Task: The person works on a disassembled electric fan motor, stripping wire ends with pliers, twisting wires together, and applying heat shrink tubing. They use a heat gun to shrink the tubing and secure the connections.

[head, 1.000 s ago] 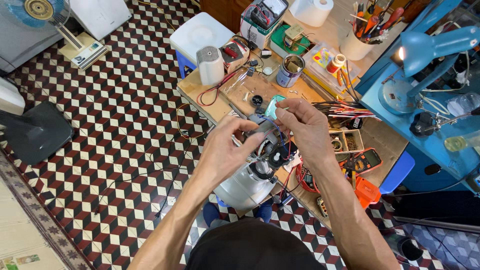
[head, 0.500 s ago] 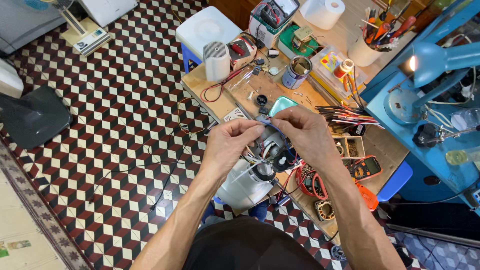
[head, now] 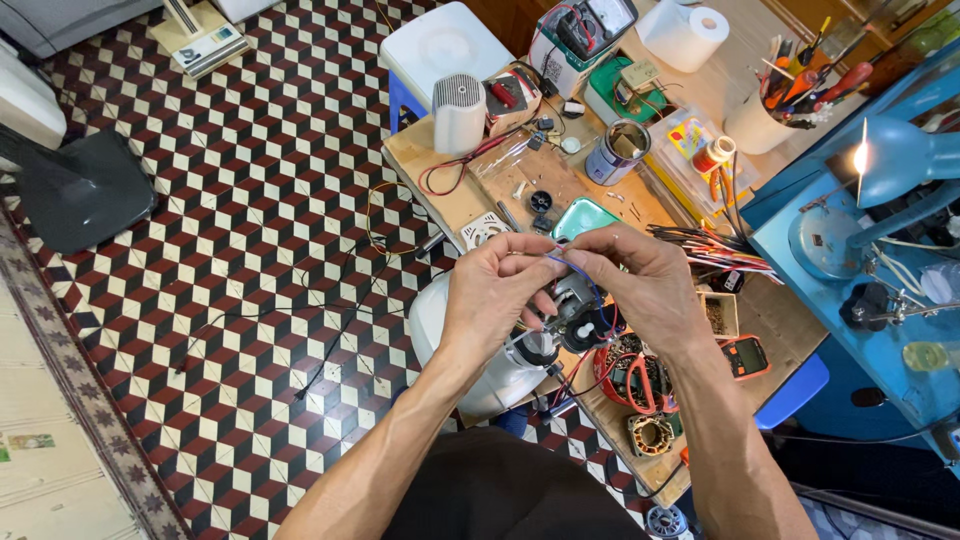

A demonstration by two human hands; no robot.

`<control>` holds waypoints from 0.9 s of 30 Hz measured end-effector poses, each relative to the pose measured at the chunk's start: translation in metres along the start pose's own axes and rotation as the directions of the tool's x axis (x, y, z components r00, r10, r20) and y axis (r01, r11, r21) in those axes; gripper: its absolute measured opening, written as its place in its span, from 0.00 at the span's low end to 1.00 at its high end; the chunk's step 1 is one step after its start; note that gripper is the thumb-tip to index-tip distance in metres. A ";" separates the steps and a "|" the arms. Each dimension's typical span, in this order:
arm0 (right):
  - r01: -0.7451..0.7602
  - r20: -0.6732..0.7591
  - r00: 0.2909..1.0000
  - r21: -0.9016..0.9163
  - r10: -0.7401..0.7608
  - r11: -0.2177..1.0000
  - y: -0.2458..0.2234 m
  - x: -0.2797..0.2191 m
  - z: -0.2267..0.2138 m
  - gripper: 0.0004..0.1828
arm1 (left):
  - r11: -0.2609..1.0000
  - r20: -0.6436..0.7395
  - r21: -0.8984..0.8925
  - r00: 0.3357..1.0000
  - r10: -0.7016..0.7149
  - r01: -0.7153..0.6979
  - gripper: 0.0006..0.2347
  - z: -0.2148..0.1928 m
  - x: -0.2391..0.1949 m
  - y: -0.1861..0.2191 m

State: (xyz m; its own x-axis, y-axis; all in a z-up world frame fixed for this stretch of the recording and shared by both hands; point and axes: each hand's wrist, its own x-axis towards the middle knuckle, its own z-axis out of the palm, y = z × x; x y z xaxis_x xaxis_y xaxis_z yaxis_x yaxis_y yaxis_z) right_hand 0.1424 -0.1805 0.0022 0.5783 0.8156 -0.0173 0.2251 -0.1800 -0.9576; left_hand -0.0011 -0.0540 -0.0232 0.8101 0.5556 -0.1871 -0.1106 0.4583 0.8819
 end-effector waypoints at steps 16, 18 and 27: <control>0.180 -0.091 0.977 -0.134 -0.193 0.974 0.002 -0.015 0.014 0.05 | 0.999 -0.064 0.042 0.997 -0.031 0.033 0.11 0.006 -0.008 0.008; 0.154 -0.104 0.982 -0.032 -0.156 0.988 0.005 -0.015 0.018 0.04 | 0.997 -0.092 0.071 0.996 -0.020 0.026 0.10 0.006 -0.010 0.008; 0.154 -0.148 0.979 0.091 -0.140 0.984 0.016 -0.015 0.022 0.02 | 0.999 -0.209 0.025 0.977 0.050 -0.046 0.14 0.023 -0.017 0.001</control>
State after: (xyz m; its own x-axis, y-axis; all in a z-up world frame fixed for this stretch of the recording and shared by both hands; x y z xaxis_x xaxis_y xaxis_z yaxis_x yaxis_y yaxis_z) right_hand 0.1205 -0.1836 -0.0191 0.6507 0.7424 0.1596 0.2390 -0.0008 -0.9710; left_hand -0.0016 -0.0788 -0.0097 0.6650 0.7107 -0.2295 -0.1332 0.4152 0.8999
